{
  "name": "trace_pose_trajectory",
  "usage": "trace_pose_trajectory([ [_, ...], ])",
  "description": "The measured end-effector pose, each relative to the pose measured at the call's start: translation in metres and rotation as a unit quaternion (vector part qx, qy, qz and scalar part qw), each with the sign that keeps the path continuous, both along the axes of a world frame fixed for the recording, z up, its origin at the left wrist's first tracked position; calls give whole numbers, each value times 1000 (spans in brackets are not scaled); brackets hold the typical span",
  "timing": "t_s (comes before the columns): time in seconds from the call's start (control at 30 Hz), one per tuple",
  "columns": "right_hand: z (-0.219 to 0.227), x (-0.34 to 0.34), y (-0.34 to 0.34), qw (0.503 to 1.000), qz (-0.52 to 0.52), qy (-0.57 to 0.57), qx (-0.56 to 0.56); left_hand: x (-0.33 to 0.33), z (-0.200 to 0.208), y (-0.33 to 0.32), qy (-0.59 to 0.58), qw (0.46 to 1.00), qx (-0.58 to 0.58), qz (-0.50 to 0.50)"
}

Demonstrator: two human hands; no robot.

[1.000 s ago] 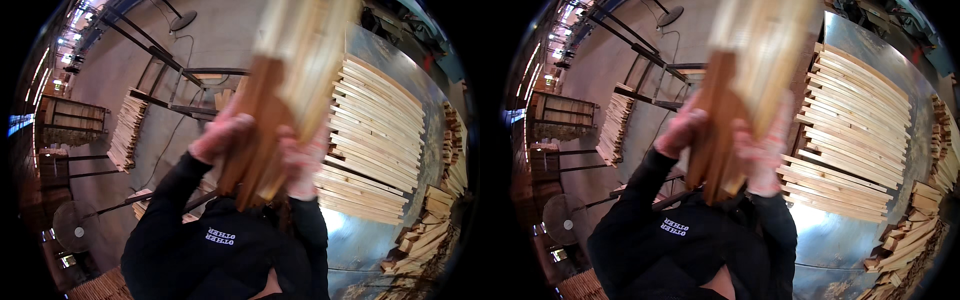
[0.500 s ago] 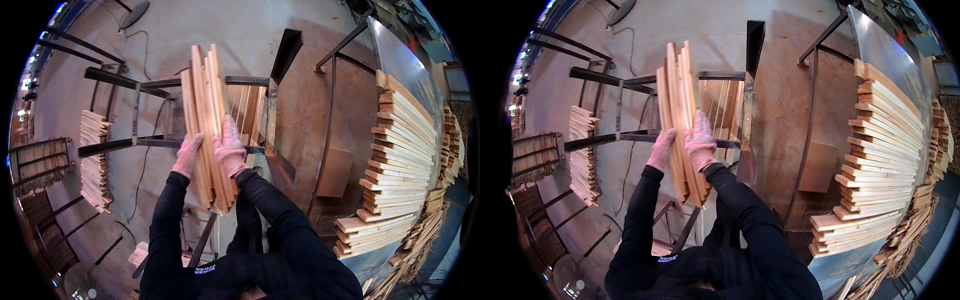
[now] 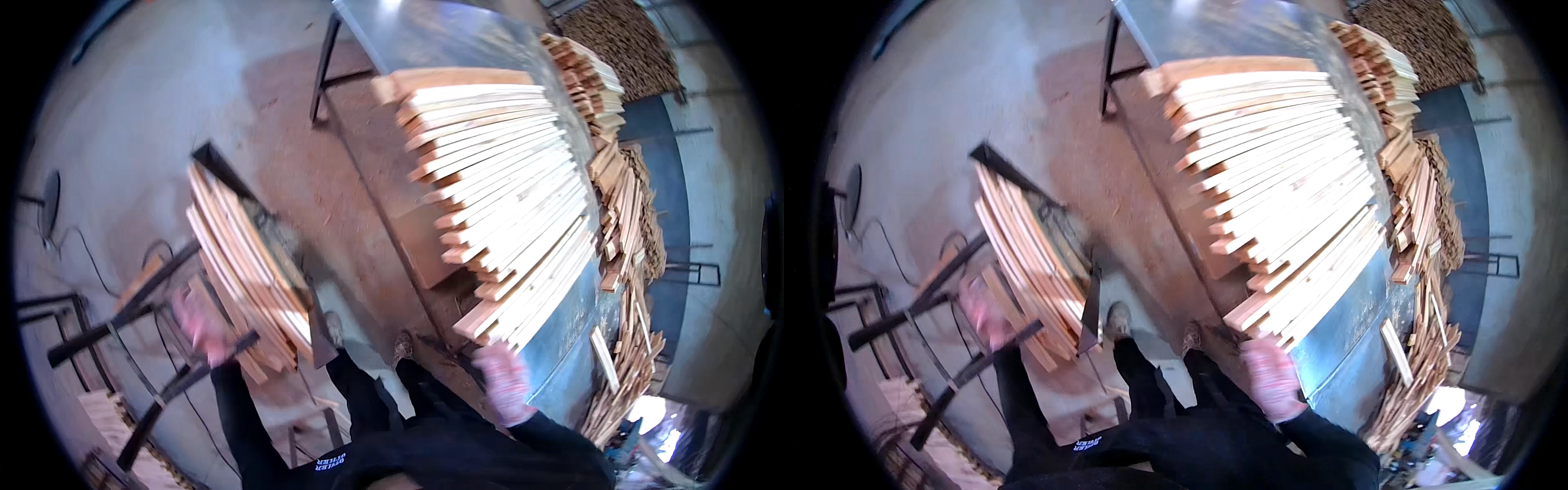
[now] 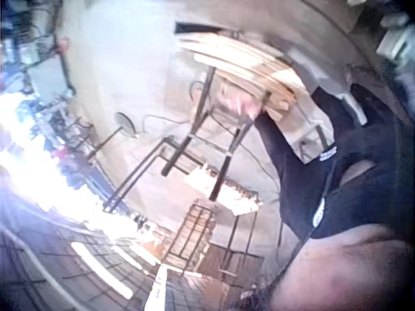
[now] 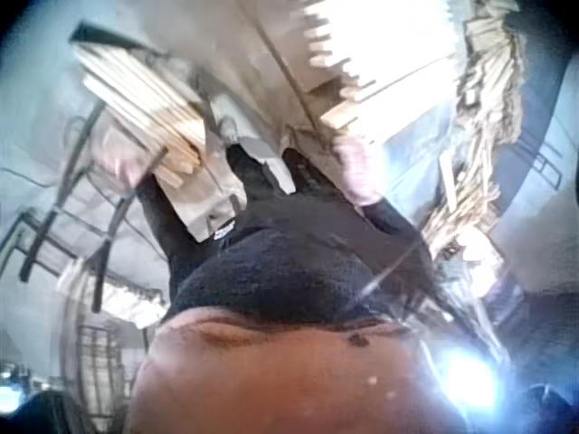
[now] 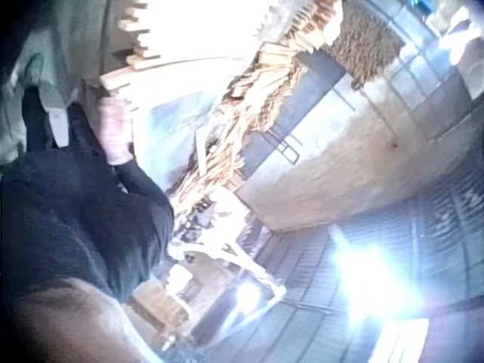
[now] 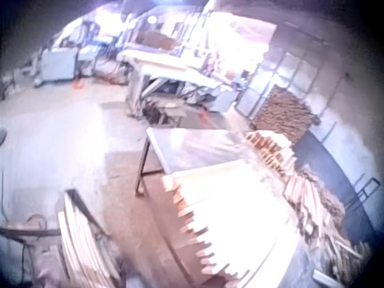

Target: The person repeatedly picks up wooden planks from a large pile on a metal table, aligns them, and stacks them into a neat pile. The person wears pink gloves and handles the planks by hand throughout the process.

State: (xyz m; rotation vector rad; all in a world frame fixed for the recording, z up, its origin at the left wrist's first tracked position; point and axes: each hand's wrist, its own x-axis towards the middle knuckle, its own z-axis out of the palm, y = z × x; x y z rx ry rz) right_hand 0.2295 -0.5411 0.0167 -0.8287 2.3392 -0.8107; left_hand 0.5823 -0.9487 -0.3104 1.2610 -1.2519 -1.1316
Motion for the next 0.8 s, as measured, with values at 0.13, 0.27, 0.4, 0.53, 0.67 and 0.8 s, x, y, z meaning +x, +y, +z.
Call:
trace_pose_trajectory([
  [0.13, -10, -91, 91, 879, -437, 157, -109, -149, 295, 31, 86, 942, -325, -17],
  [0.27, -84, -166, 139, 889, -456, 22, 31, -385, 343, -25, -46, 867, -314, -385],
  [0.4, -86, -189, 77, 913, -405, -16, -39, -556, 272, -141, -607, 612, -482, -159],
  [0.53, -72, -188, 67, 930, -311, 70, 185, -625, 227, -169, -668, 518, -299, -443],
  [0.67, -107, -198, 74, 924, -362, 102, 61, -647, 252, -120, -683, 521, -226, -459],
  [0.8, -93, -235, 47, 938, -344, 23, -44, -598, 223, -240, -714, 552, -196, -384],
])
